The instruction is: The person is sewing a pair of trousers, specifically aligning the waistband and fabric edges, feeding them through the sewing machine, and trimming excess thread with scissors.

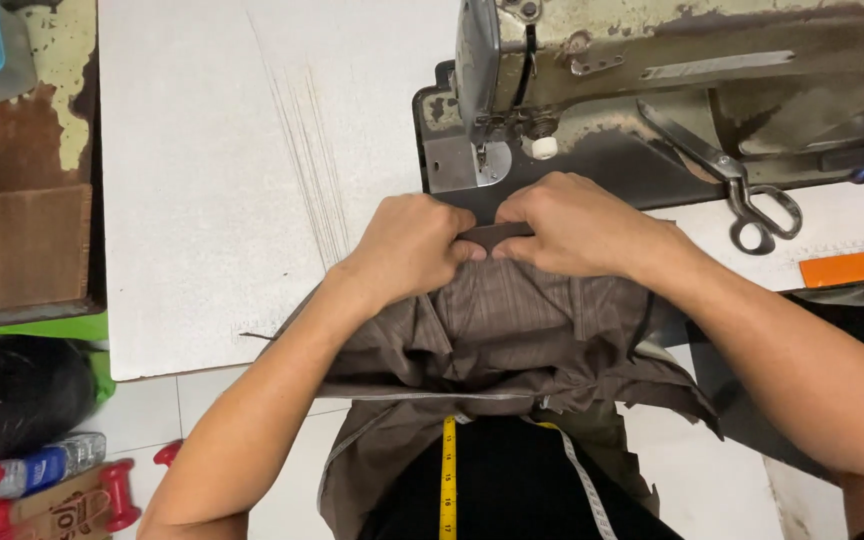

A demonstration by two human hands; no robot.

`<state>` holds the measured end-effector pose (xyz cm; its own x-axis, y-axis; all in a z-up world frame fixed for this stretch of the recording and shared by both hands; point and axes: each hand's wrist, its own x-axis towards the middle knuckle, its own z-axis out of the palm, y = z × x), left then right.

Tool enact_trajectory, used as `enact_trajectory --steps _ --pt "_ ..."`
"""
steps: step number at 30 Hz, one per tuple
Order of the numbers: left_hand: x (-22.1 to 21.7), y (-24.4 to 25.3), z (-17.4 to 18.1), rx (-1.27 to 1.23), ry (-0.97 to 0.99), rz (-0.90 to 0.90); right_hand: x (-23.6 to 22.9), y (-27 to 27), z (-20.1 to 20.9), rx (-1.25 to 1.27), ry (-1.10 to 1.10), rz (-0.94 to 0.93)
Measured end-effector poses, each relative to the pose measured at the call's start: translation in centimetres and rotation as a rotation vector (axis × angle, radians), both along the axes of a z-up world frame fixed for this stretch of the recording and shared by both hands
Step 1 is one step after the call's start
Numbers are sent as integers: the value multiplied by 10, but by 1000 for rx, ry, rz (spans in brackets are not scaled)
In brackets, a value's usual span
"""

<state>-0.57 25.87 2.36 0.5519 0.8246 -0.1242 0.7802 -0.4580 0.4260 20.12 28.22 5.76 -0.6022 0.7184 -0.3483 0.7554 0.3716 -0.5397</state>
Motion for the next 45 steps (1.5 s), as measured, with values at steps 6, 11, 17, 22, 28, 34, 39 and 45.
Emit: enact_trajectory --steps 6,11,17,22,28,34,39,45 --pt "1 6 4 -39 17 -17 -1 0 1 -27 -24 -28" --pt "2 7 8 -92 -14 33 1 3 3 -81 -46 -58" --pt "3 6 15 -159 -66 54 5 -1 -1 -117 65 -119" --pt "3 7 12 -126 -22 3 4 0 4 -92 64 -63" --pt "2 8 14 -145 -41 -49 6 3 5 -135 54 -42" --pt "0 14 14 -230 -85 -23 10 14 -9 -182 77 -42" --pt "-5 30 -4 -429 -196 51 14 30 -32 -260 8 -41" --pt "5 52 -20 -628 -119 180 7 44 -31 -67 -330 53"
